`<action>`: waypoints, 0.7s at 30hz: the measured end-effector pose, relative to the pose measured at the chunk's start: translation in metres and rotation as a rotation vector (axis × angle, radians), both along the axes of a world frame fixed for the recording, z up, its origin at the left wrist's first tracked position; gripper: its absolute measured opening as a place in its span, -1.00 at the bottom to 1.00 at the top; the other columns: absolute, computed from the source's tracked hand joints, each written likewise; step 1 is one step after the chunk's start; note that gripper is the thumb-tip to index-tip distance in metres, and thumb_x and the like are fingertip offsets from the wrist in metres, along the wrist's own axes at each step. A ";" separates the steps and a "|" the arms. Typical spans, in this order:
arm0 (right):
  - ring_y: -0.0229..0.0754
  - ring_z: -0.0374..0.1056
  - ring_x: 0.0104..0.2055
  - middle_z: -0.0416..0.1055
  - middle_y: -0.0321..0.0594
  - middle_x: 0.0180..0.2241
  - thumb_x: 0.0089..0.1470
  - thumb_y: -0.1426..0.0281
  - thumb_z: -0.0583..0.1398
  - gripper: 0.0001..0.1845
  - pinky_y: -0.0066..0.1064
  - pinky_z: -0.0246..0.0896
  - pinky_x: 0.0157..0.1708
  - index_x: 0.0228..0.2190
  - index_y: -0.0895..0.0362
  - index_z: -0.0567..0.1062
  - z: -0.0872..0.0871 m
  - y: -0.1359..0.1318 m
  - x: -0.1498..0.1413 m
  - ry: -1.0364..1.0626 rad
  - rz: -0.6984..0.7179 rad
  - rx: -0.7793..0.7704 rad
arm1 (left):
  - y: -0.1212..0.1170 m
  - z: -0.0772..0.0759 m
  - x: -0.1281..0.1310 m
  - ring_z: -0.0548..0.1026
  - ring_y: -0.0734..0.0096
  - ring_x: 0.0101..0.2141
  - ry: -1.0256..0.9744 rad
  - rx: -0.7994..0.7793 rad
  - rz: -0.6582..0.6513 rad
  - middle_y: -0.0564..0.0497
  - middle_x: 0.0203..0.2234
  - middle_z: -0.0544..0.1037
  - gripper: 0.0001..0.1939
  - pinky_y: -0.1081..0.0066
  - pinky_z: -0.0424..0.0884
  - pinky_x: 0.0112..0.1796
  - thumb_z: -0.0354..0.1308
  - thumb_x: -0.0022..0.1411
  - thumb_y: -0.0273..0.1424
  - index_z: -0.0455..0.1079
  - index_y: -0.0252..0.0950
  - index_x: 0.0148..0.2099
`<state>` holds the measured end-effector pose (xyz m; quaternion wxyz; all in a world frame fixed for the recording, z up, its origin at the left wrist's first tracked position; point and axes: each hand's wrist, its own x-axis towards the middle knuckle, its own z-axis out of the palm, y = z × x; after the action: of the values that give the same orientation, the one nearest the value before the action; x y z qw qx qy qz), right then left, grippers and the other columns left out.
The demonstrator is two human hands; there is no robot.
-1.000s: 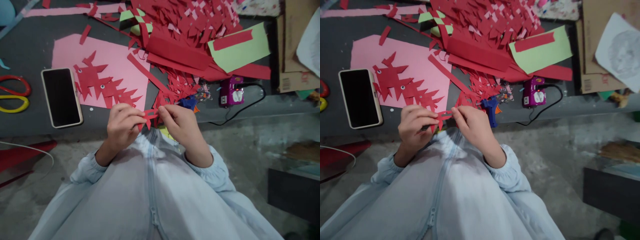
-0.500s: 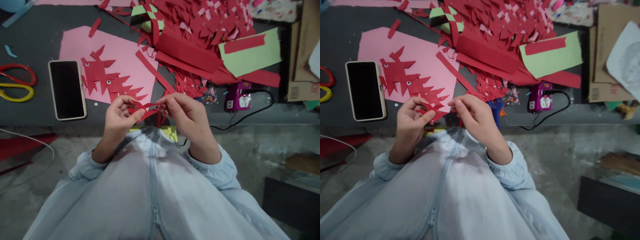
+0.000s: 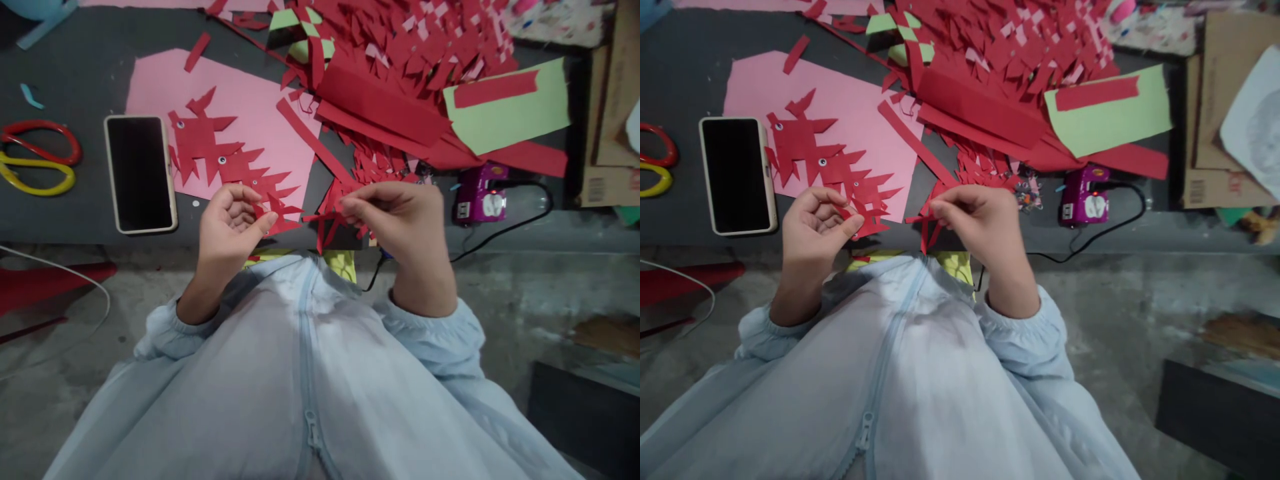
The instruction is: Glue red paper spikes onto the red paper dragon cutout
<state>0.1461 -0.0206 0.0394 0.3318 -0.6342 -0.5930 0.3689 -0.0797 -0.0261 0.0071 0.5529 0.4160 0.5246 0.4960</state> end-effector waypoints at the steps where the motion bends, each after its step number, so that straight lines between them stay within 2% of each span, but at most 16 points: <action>1: -0.19 0.45 -0.49 0.56 -0.26 -0.53 0.05 0.38 0.32 -0.91 -0.34 0.37 -0.44 -0.47 0.06 0.65 0.000 -0.001 0.005 -0.038 -0.022 0.035 | -0.001 0.001 -0.001 0.40 0.64 -0.53 0.020 -0.012 -0.015 0.18 -0.53 0.42 -0.67 0.63 0.35 -0.50 0.38 -0.08 -0.46 0.31 -0.25 -0.28; 3: -0.11 0.54 -0.33 0.63 -0.21 -0.37 0.05 0.39 0.32 -0.90 -0.27 0.44 -0.28 -0.35 0.05 0.68 0.002 -0.003 0.007 -0.083 0.066 0.050 | -0.005 0.003 -0.001 0.38 0.65 -0.54 0.066 -0.054 -0.065 0.18 -0.53 0.43 -0.68 0.64 0.32 -0.51 0.37 -0.07 -0.45 0.34 -0.26 -0.26; 5: -0.09 0.54 -0.23 0.64 -0.18 -0.25 0.06 0.36 0.33 -0.83 -0.26 0.42 -0.21 -0.26 0.03 0.68 0.004 -0.006 0.000 -0.071 0.236 0.006 | -0.011 0.004 0.003 0.38 0.66 -0.53 0.107 -0.089 -0.111 0.17 -0.52 0.44 -0.69 0.64 0.31 -0.51 0.37 -0.05 -0.44 0.36 -0.27 -0.25; 7: -0.16 0.49 -0.31 0.61 -0.17 -0.29 0.08 0.30 0.33 -0.84 -0.33 0.37 -0.30 -0.28 0.06 0.68 0.006 -0.008 -0.012 -0.015 0.359 -0.056 | -0.018 0.002 0.008 0.39 0.65 -0.51 0.118 -0.092 -0.163 0.15 -0.50 0.46 -0.70 0.63 0.32 -0.49 0.37 -0.02 -0.42 0.37 -0.27 -0.23; 9: -0.24 0.39 -0.44 0.55 -0.22 -0.43 0.05 0.27 0.35 -0.85 -0.40 0.25 -0.44 -0.42 0.10 0.64 0.005 -0.008 -0.023 0.018 0.391 -0.098 | -0.023 -0.001 0.011 0.41 0.64 -0.50 0.121 -0.056 -0.209 0.14 -0.48 0.47 -0.71 0.62 0.34 -0.48 0.36 0.03 -0.40 0.38 -0.27 -0.20; 12: -0.30 0.27 -0.54 0.43 -0.28 -0.58 0.04 0.26 0.33 -0.76 -0.42 0.10 -0.53 -0.55 0.14 0.56 -0.002 -0.005 -0.031 0.036 0.293 -0.171 | -0.027 -0.008 0.009 0.48 0.58 -0.43 0.253 0.064 -0.164 0.06 -0.39 0.55 -0.76 0.55 0.45 -0.36 0.29 0.14 -0.38 0.39 -0.28 -0.13; 14: -0.32 0.23 -0.57 0.40 -0.29 -0.62 0.02 0.26 0.32 -0.75 -0.43 0.06 -0.56 -0.57 0.15 0.53 -0.009 0.000 -0.031 0.043 0.164 -0.200 | -0.026 -0.012 0.003 0.53 0.52 -0.36 0.456 0.191 -0.075 0.00 -0.29 0.60 -0.79 0.47 0.49 -0.23 0.20 0.23 -0.39 0.42 -0.29 -0.08; 16: -0.33 0.21 -0.60 0.39 -0.30 -0.64 0.00 0.28 0.32 -0.75 -0.44 0.03 -0.58 -0.59 0.15 0.51 -0.016 0.005 -0.032 0.059 0.050 -0.216 | -0.025 -0.014 -0.004 0.55 0.46 -0.29 0.683 0.322 -0.042 -0.02 -0.25 0.62 -0.82 0.41 0.49 -0.13 0.13 0.29 -0.41 0.47 -0.28 -0.08; 18: -0.34 0.21 -0.62 0.39 -0.30 -0.64 -0.01 0.29 0.33 -0.75 -0.45 0.04 -0.61 -0.60 0.15 0.50 -0.022 0.007 -0.034 0.097 -0.024 -0.239 | -0.023 -0.015 -0.009 0.55 0.40 -0.24 0.834 0.403 -0.075 -0.02 -0.27 0.63 -0.82 0.38 0.46 -0.10 0.08 0.32 -0.42 0.52 -0.27 -0.15; 21: -0.33 0.22 -0.65 0.38 -0.32 -0.64 0.00 0.25 0.35 -0.74 -0.44 0.11 -0.64 -0.58 0.12 0.49 -0.027 0.007 -0.039 0.164 -0.076 -0.250 | -0.023 -0.014 -0.011 0.55 0.42 -0.30 0.813 0.362 -0.164 0.00 -0.33 0.64 -0.78 0.42 0.44 -0.18 0.07 0.35 -0.38 0.55 -0.27 -0.20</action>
<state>0.1068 -0.0131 0.0124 0.3112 -0.6603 -0.4891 0.4775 -0.0909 -0.0492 -0.0070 0.2577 0.7071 0.5695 0.3305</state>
